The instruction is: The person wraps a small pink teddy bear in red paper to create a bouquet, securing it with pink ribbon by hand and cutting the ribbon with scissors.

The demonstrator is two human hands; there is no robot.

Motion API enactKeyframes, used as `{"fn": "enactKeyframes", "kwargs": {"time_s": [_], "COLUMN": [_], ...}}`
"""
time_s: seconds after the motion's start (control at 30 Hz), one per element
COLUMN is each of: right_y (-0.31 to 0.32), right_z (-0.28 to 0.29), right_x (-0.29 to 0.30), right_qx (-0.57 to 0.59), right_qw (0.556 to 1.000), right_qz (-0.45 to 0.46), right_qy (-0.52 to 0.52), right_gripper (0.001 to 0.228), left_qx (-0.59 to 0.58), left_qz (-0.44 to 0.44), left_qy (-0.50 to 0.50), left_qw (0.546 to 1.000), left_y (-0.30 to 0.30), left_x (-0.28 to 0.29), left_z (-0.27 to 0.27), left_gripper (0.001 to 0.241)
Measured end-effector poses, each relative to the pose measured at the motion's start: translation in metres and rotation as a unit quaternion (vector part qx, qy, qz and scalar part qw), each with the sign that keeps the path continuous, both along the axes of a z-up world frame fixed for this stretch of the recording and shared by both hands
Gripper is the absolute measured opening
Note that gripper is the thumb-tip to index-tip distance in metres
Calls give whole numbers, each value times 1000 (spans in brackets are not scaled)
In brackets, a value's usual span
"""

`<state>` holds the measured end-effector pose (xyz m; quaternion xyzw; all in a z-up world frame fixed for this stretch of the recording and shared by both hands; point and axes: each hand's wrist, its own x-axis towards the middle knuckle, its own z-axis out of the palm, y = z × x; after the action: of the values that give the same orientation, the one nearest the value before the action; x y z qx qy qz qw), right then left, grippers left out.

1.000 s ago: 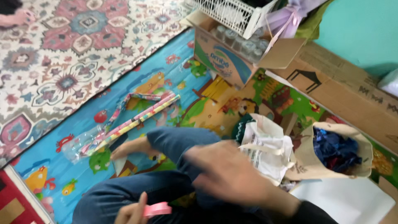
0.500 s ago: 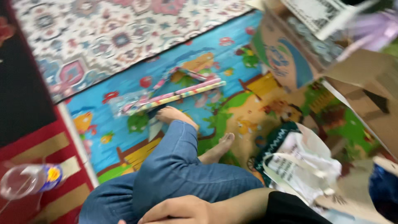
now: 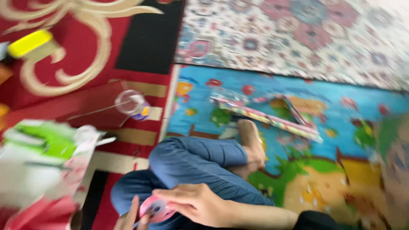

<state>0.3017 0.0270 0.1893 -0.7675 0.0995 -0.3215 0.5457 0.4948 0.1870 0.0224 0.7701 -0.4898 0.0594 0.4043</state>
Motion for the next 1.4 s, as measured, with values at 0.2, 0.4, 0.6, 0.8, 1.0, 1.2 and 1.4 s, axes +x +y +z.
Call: {"fn": "enactKeyframes", "kwargs": {"time_s": [0.2,0.4,0.6,0.8,1.0,1.2,1.4], "right_y": [-8,-12,-2,-5,3,10,-3], "right_z": [-24,-37,-41,-42,-57,-68,-121], "right_x": [47,84,99,115,133,158,173], "right_qx": [-17,26,9,55,46,223,110], "right_qw": [998,997,994,982,996,939,951], "right_qz": [57,68,101,152,40,56,165], "right_qy": [-16,12,47,95,70,257,238], "right_gripper": [30,28,32,34,22,29,23], "left_qx": [-21,-155,-139,-153,-157,-40,54], "left_qz": [125,111,176,171,185,216,138], "left_qy": [237,154,302,204,276,298,315], "left_qw": [963,969,927,952,930,929,937], "left_y": [-20,-23,-12,-6,-8,1,7], "left_x": [-44,-37,-41,-23,-18,5,33], "left_z": [127,154,126,115,101,92,40], "left_gripper": [29,33,41,37,42,38,49]}}
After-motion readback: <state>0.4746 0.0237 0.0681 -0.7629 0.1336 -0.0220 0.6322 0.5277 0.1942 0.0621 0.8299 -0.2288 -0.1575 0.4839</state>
